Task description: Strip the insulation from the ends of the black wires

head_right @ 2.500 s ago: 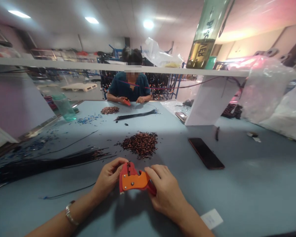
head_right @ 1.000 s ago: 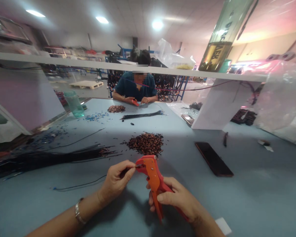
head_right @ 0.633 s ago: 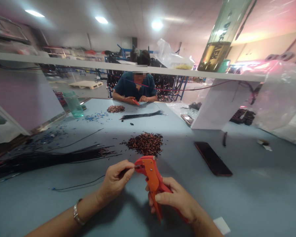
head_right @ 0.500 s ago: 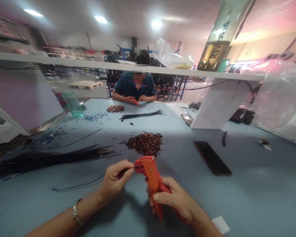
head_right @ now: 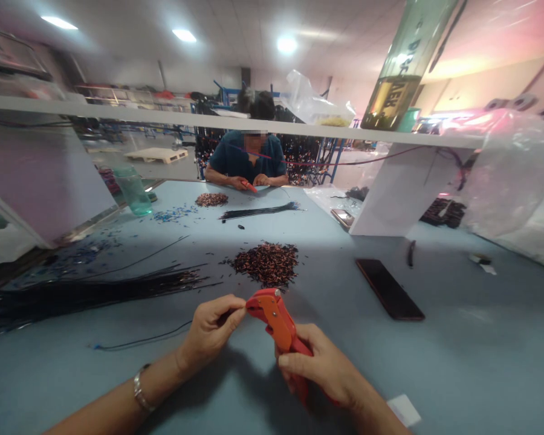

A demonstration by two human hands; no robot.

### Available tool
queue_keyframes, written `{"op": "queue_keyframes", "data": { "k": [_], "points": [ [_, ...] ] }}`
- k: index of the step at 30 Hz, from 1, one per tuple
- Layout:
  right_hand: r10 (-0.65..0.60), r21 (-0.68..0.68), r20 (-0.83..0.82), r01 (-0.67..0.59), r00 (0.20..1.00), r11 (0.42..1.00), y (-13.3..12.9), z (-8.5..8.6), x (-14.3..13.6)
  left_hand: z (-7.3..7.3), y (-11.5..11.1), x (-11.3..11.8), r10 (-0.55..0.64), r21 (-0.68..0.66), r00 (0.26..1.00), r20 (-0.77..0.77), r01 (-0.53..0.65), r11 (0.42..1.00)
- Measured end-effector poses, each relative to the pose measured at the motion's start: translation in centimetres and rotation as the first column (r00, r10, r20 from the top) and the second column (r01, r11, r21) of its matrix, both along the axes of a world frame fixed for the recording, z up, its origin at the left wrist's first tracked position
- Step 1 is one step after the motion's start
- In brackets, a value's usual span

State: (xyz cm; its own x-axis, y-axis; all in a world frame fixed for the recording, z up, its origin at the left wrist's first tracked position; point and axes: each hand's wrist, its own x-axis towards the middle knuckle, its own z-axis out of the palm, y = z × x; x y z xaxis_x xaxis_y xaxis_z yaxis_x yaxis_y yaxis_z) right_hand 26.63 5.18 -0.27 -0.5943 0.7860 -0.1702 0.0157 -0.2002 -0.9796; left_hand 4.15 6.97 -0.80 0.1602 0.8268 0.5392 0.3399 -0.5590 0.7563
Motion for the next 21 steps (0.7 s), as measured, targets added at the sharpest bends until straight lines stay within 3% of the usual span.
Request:
{"op": "queue_keyframes", "data": {
  "k": [21],
  "points": [
    [-0.097, -0.005, 0.061, 0.098, 0.993, 0.995, -0.3, -0.7, -1.7, -0.5, 0.2, -0.2, 0.034, -0.158, 0.999, 0.029, -0.029, 0.987]
  ]
}}
